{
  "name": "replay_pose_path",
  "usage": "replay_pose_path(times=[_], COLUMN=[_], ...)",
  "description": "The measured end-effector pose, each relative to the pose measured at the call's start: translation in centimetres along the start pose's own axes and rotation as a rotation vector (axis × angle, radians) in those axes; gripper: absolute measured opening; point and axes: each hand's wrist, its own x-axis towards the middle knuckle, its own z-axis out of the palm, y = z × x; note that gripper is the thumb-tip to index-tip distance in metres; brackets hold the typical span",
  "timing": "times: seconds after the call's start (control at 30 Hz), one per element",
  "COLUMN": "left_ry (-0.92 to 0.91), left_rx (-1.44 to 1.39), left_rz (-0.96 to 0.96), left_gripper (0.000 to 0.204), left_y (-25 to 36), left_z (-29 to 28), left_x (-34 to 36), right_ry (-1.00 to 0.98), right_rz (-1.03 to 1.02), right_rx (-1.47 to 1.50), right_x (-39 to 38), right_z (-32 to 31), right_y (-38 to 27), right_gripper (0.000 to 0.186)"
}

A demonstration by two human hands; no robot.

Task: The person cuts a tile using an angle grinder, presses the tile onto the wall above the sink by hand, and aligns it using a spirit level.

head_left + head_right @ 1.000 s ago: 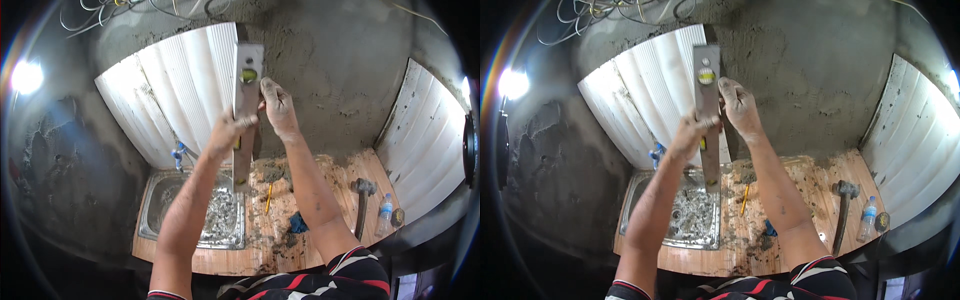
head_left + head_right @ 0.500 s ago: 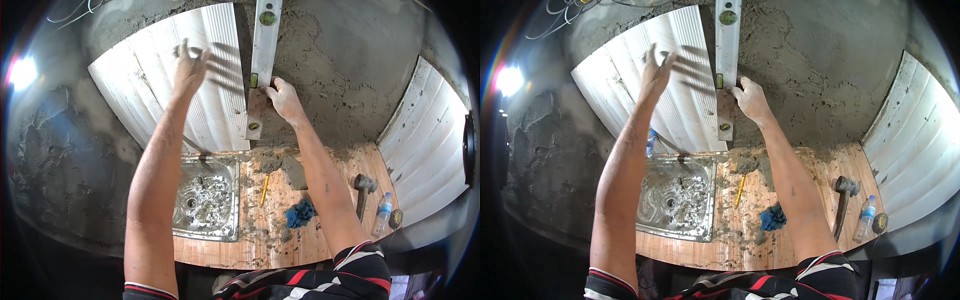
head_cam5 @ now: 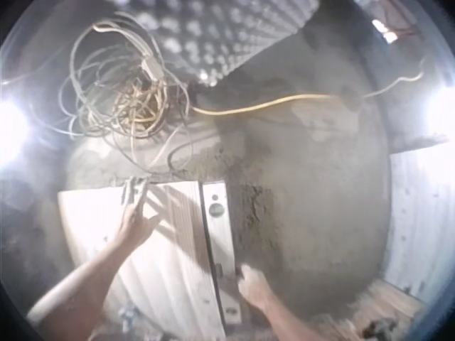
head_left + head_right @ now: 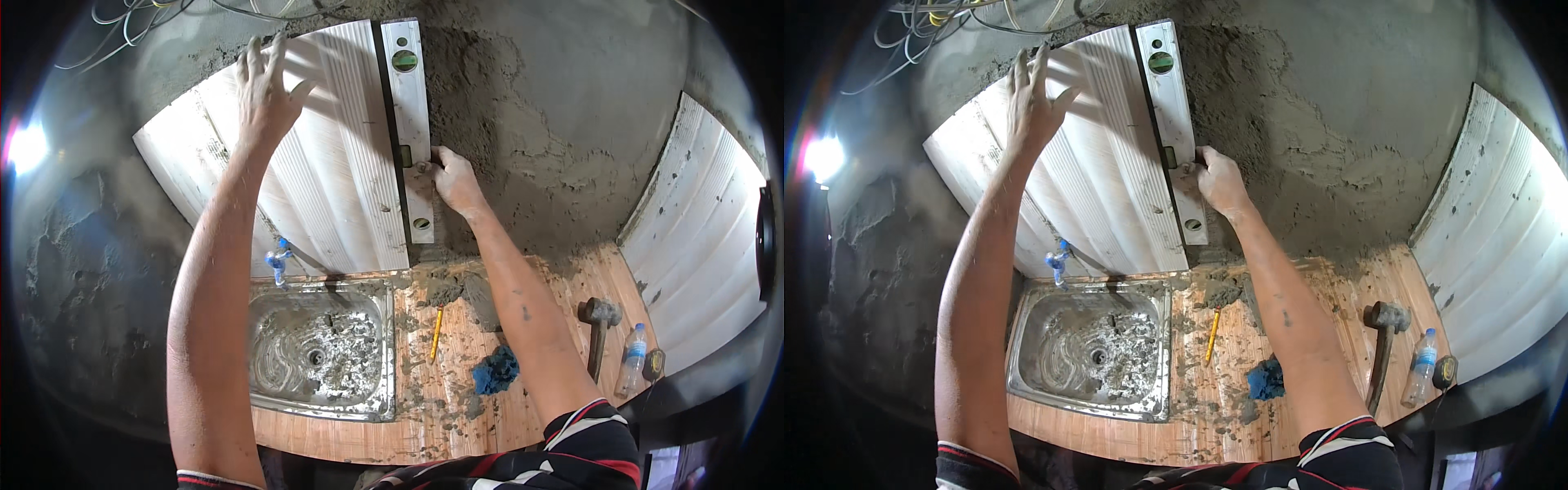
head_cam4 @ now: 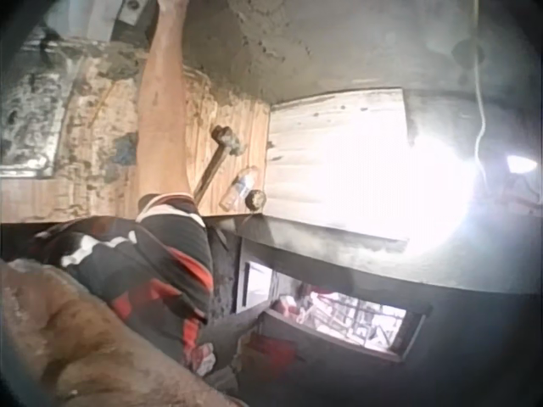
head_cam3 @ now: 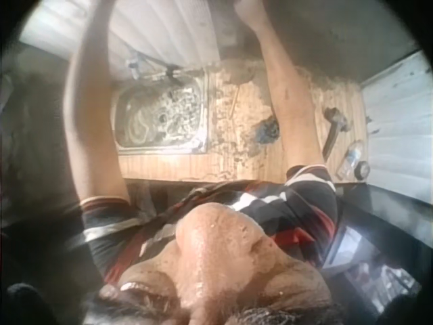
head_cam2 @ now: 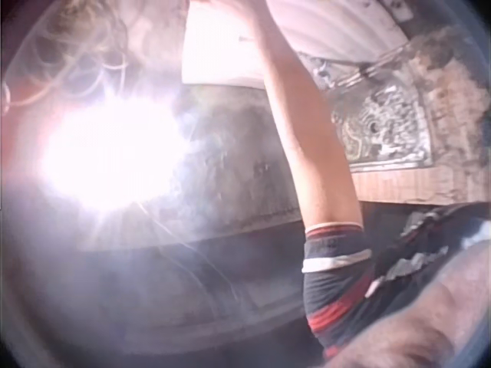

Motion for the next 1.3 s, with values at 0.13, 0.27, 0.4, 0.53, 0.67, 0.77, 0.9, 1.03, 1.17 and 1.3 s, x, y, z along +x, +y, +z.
replay_pose_path(times=[0.13, 0.27, 0.4, 0.53, 0.67, 0.77, 0.9, 1.03, 1.17, 1.3], left_ry=[-0.004, 0.026, -0.043, -0.132, -0.129, -0.192, -0.215, -0.179, -0.193, -0.183], left_rx=[0.028, 0.041, -0.008, -0.005, 0.047, 0.067, 0.083, 0.091, 0.062, 0.081], left_rz=[0.079, 0.076, 0.04, 0.007, 0.025, -0.019, -0.053, -0.05, -0.049, -0.049], left_gripper=[0.087, 0.087, 0.087, 0.086, 0.088, 0.09, 0.09, 0.092, 0.094, 0.096], left_y=[0.2, -1.2, -0.5, -1.4, -1.2, -0.7, -1.0, -0.8, -0.8, -1.0], left_z=[1.1, 1.6, 0.2, -0.6, -0.9, -1.5, -1.9, -1.3, -1.4, -1.6], left_x=[1.7, 1.1, 1.4, 1.9, 2.2, 2.3, 2.3, 2.5, 2.5, 2.4], right_ry=[-0.069, -0.008, -0.041, -0.05, -0.09, -0.058, -0.068, -0.007, -0.045, -0.016], right_rz=[0.173, 0.082, 0.197, 0.187, 0.217, 0.222, 0.218, 0.196, 0.273, 0.326], right_rx=[0.042, 0.087, 0.097, 0.002, 0.163, 0.041, 0.083, 0.658, 0.746, 1.026], right_x=[0.0, -0.5, -0.7, -0.1, 0.1, -0.3, -2.0, -5.0, -6.9, -6.2], right_z=[0.6, 0.5, -0.3, 0.2, 1.1, 0.6, -0.9, -1.3, -1.4, -1.3], right_y=[0.4, -1.3, -2.5, -1.6, -0.4, -1.4, -3.6, -3.6, -5.5, -6.5], right_gripper=[0.041, 0.035, 0.036, 0.038, 0.037, 0.038, 0.039, 0.05, 0.069, 0.061])
